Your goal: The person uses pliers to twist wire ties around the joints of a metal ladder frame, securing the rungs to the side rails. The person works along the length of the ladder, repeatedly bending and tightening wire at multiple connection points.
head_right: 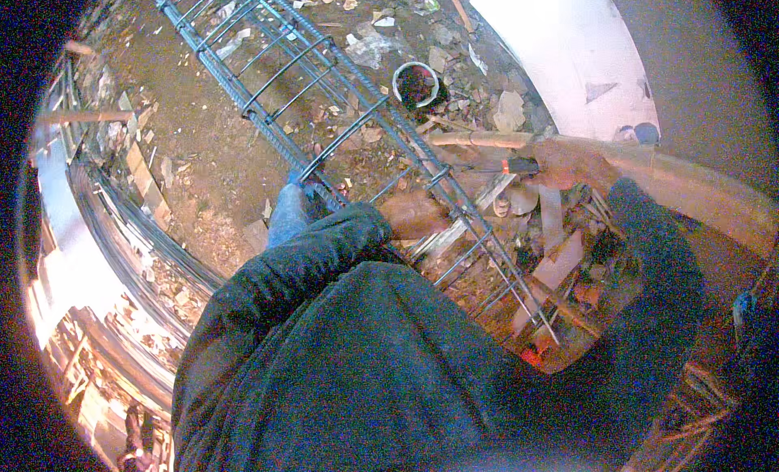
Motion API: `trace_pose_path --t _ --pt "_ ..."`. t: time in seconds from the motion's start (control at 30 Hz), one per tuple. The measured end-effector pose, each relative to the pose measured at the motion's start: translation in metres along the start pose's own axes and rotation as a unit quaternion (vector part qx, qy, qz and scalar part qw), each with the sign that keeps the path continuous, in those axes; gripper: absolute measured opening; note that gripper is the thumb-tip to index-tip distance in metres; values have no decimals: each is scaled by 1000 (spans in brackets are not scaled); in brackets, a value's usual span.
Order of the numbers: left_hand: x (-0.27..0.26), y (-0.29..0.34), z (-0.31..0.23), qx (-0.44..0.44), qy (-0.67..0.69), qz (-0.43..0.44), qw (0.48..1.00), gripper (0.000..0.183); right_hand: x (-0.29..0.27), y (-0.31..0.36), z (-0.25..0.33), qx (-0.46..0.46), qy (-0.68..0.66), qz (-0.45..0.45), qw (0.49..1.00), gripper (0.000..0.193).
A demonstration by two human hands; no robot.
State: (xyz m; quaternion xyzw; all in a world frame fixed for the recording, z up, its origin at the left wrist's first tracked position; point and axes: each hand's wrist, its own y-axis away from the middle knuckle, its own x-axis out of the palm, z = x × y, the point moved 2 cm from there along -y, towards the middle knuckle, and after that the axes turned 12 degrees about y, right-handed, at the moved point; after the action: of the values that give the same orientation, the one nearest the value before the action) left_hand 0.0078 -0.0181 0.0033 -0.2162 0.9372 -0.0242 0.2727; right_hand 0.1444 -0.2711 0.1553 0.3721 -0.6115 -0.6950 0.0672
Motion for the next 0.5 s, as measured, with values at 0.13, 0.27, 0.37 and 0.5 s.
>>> trace_pose_path --t 0.13,0.27,0.37,0.5 --pt "2 -2 5 -2 -26 -21 999 16 18 0 -18 105 -230 120 960 25" --pt "10 -2 9 23 -52 15 998 20 45 -13 -11 175 -446 327 814 22" --pt "12 -3 8 14 -23 -9 1000 22 37 8 7 83 -478 219 846 34" --pt "12 0 5 30 -58 -21 998 18 19 16 26 51 -104 45 992 63"
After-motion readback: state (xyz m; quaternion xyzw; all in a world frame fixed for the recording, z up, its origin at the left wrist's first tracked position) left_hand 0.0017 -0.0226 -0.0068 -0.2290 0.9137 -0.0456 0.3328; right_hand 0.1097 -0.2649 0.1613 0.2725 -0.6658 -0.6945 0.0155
